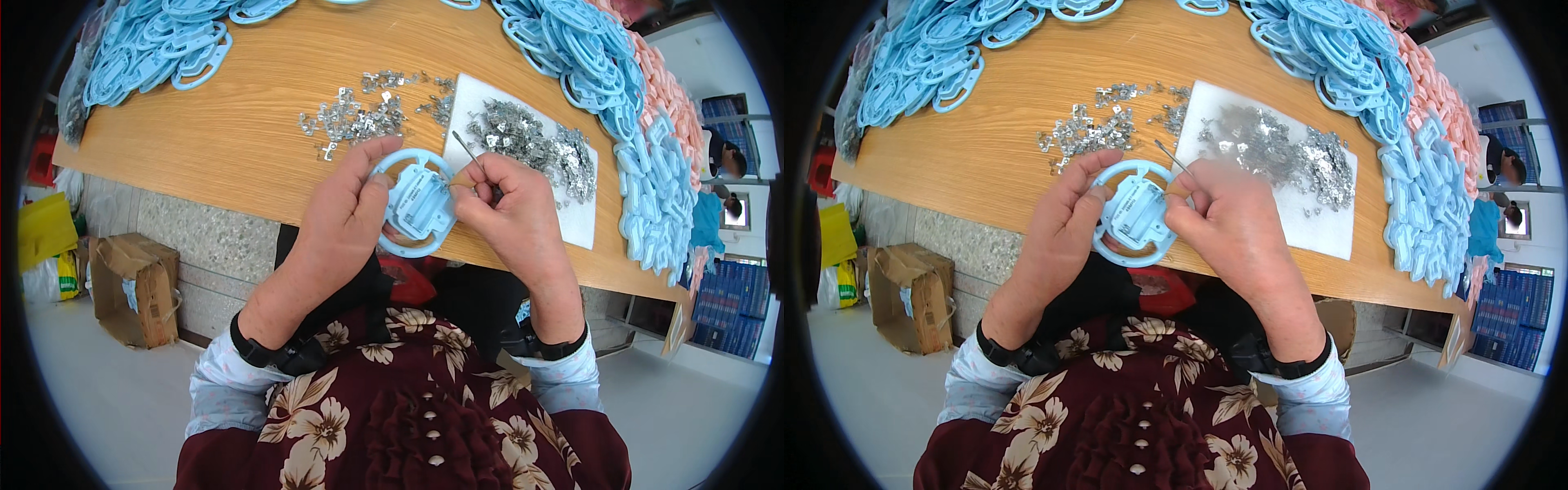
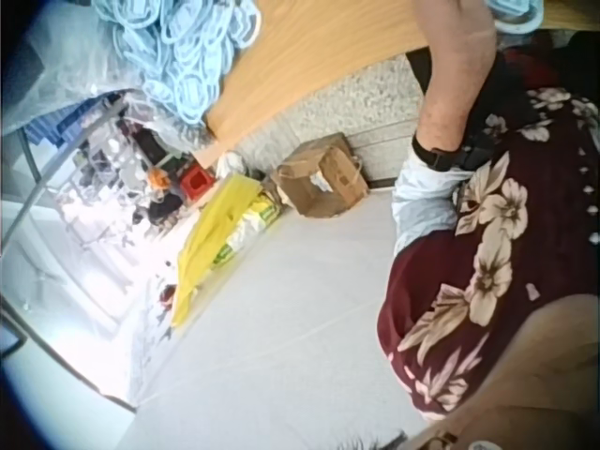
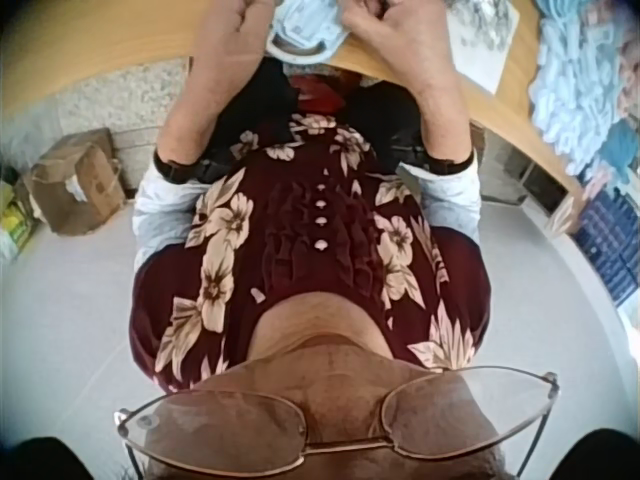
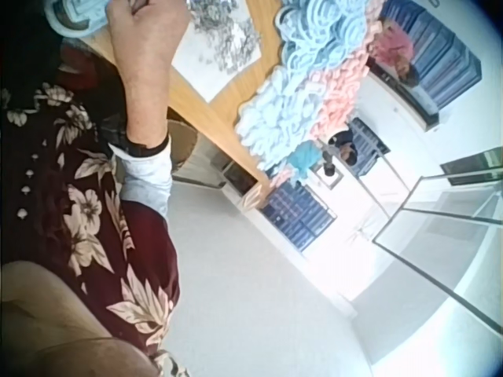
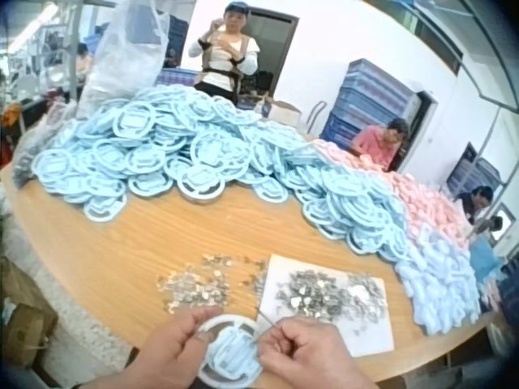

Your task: Manually assembling small metal hooks or clips into a blue circular plastic component.

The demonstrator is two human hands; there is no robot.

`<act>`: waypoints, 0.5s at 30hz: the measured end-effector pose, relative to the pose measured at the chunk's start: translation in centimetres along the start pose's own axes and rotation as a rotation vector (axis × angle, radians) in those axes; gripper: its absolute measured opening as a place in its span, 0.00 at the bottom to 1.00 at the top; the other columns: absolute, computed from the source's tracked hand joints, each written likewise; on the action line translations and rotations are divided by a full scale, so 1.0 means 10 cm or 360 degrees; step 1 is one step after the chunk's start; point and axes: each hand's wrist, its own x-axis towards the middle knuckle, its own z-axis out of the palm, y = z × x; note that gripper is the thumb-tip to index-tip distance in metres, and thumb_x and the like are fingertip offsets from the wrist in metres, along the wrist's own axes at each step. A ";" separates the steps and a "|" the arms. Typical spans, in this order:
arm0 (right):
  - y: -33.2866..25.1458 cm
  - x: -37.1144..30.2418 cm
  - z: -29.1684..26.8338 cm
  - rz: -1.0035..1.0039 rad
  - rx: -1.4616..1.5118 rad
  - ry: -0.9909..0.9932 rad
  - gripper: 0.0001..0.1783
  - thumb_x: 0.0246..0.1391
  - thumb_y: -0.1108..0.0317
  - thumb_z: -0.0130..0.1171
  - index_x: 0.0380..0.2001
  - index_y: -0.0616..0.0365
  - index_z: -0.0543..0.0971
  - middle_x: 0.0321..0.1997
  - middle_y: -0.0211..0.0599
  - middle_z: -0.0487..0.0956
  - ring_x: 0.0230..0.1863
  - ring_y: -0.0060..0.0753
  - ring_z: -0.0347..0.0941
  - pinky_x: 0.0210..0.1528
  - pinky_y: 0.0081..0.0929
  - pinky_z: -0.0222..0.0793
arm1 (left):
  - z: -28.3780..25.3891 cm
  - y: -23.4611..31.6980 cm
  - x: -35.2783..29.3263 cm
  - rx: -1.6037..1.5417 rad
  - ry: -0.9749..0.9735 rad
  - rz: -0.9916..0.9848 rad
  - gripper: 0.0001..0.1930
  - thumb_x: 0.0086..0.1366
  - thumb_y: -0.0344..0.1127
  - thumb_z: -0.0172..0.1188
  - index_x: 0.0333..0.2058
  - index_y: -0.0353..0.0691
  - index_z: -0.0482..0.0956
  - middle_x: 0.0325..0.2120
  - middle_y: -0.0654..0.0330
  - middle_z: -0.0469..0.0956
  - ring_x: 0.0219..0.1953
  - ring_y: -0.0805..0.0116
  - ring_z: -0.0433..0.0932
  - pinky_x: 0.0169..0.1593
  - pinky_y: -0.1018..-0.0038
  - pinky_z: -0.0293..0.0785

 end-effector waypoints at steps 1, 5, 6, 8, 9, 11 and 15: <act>0.03 -0.01 0.01 0.0000 -0.0011 0.0019 0.07 0.47 0.69 0.65 0.28 0.60 0.80 0.20 0.35 0.72 0.22 0.28 0.67 0.26 0.29 0.63 | 0.02 0.00 -0.02 0.0010 -0.0017 -0.0011 0.18 0.74 0.28 0.47 0.60 0.33 0.70 0.44 0.60 0.78 0.43 0.78 0.76 0.47 0.79 0.74; 0.17 -0.02 0.03 -0.0056 -0.0023 -0.0023 0.07 0.47 0.68 0.66 0.27 0.58 0.79 0.21 0.39 0.74 0.23 0.35 0.70 0.27 0.32 0.66 | 0.03 -0.14 -0.03 -0.0003 -0.0084 -0.0031 0.15 0.72 0.26 0.49 0.56 0.31 0.70 0.43 0.59 0.79 0.41 0.78 0.76 0.45 0.79 0.74; 0.14 -0.05 0.04 -0.0110 -0.0054 0.0002 0.07 0.48 0.68 0.66 0.27 0.58 0.79 0.22 0.40 0.75 0.23 0.38 0.72 0.28 0.34 0.67 | 0.00 -0.11 -0.03 -0.0012 -0.0127 -0.0075 0.14 0.72 0.26 0.50 0.54 0.31 0.70 0.42 0.60 0.79 0.41 0.78 0.76 0.44 0.79 0.74; 0.16 -0.06 0.02 -0.0086 -0.0068 -0.0055 0.08 0.48 0.67 0.66 0.28 0.57 0.79 0.23 0.42 0.75 0.25 0.43 0.74 0.29 0.36 0.69 | 0.01 -0.02 0.03 0.0047 -0.0190 -0.0141 0.12 0.70 0.26 0.54 0.51 0.31 0.71 0.38 0.60 0.80 0.40 0.77 0.77 0.43 0.79 0.75; 0.16 -0.07 0.01 -0.0117 -0.0092 -0.0041 0.08 0.48 0.66 0.66 0.28 0.58 0.78 0.22 0.42 0.74 0.25 0.44 0.74 0.30 0.37 0.70 | 0.02 0.01 0.07 0.0181 -0.0203 -0.0162 0.14 0.68 0.26 0.57 0.51 0.31 0.71 0.38 0.61 0.79 0.40 0.77 0.77 0.43 0.78 0.75; 0.15 -0.07 0.01 -0.0105 -0.0039 -0.0034 0.08 0.47 0.68 0.67 0.28 0.59 0.79 0.21 0.37 0.72 0.24 0.36 0.70 0.29 0.33 0.67 | 0.02 0.07 0.13 0.0380 -0.0247 -0.0172 0.17 0.66 0.28 0.62 0.52 0.32 0.71 0.38 0.61 0.79 0.40 0.77 0.77 0.43 0.77 0.76; 0.19 -0.08 0.01 -0.0083 0.0069 -0.0065 0.08 0.47 0.70 0.67 0.29 0.60 0.79 0.21 0.33 0.71 0.23 0.27 0.67 0.28 0.28 0.65 | 0.01 0.09 0.20 0.0482 -0.0314 -0.0155 0.20 0.62 0.31 0.67 0.51 0.32 0.73 0.37 0.61 0.80 0.39 0.77 0.77 0.43 0.75 0.77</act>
